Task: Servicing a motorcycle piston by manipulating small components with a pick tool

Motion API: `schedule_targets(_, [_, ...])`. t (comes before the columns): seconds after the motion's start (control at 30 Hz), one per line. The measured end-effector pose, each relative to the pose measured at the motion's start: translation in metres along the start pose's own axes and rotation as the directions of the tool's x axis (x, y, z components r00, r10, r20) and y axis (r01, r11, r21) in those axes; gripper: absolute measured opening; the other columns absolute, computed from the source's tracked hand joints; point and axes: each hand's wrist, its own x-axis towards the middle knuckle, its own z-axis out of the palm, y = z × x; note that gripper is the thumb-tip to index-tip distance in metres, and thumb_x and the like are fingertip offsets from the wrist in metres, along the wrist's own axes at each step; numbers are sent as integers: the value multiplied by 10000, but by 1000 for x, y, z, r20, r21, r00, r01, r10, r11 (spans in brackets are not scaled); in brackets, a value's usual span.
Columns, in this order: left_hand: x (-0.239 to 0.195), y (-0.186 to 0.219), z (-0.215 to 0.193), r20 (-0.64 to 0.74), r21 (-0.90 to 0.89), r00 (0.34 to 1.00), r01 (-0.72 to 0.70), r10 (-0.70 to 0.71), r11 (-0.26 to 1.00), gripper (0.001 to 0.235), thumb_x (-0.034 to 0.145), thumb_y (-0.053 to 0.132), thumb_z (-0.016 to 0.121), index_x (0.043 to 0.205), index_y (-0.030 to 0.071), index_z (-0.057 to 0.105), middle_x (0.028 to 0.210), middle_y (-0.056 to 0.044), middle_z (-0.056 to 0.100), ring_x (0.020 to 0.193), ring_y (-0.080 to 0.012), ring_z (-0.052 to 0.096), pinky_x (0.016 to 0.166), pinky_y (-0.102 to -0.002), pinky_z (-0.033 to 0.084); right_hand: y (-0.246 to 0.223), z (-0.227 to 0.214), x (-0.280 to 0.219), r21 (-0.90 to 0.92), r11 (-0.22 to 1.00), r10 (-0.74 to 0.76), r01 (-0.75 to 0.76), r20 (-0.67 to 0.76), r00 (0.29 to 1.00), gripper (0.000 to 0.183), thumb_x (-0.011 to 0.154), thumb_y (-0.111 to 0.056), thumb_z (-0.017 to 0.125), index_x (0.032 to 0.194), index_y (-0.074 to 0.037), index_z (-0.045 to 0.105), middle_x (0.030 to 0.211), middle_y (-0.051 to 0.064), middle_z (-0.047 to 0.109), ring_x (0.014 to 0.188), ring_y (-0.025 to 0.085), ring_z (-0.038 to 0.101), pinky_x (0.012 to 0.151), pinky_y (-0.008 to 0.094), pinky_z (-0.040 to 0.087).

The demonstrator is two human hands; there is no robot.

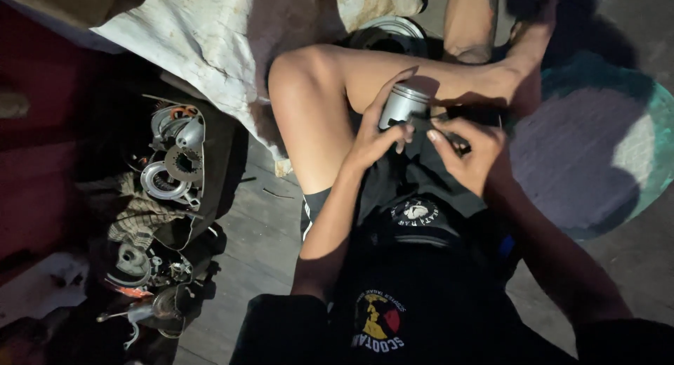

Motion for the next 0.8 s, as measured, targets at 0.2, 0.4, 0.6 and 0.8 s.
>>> schedule_targets(0.2, [5, -35, -16, -221, -184, 970, 56, -97, 981, 492, 1045, 446, 564, 1394, 99, 561, 1009, -177, 590, 520, -186, 608, 254, -304, 525, -14, 4, 5, 25, 999, -43, 43, -12, 999, 80, 927, -88, 845, 991, -78, 798, 899, 126, 782, 887, 377, 752, 771, 442, 589])
schedule_targets(0.4, [9, -37, -10, -245, -195, 964, 52, -100, 979, 463, 1044, 430, 567, 1372, 103, 575, 946, -167, 568, 493, -186, 575, 241, -301, 505, 5, 12, 5, 6, 1000, 12, -11, -123, 992, 101, 955, -88, 836, 1053, -77, 814, 942, 119, 790, 922, 356, 755, 816, 430, 583])
schedule_targets(0.6, [11, -31, -6, -274, -194, 956, 54, -107, 980, 428, 1044, 411, 571, 1345, 107, 592, 870, -154, 542, 460, -187, 535, 226, -297, 480, -16, 12, 4, -49, 998, 42, -47, -92, 995, 120, 981, -235, 805, 976, -117, 781, 882, 91, 778, 894, 350, 758, 802, 438, 584])
schedule_targets(0.8, [6, -17, -3, -331, -184, 938, 44, -104, 982, 393, 1044, 391, 574, 1318, 111, 609, 794, -141, 515, 428, -187, 496, 211, -294, 456, -42, 4, 2, -72, 997, 31, -29, 24, 999, 70, 941, -161, 821, 1003, -132, 807, 862, 88, 782, 842, 365, 750, 716, 435, 592])
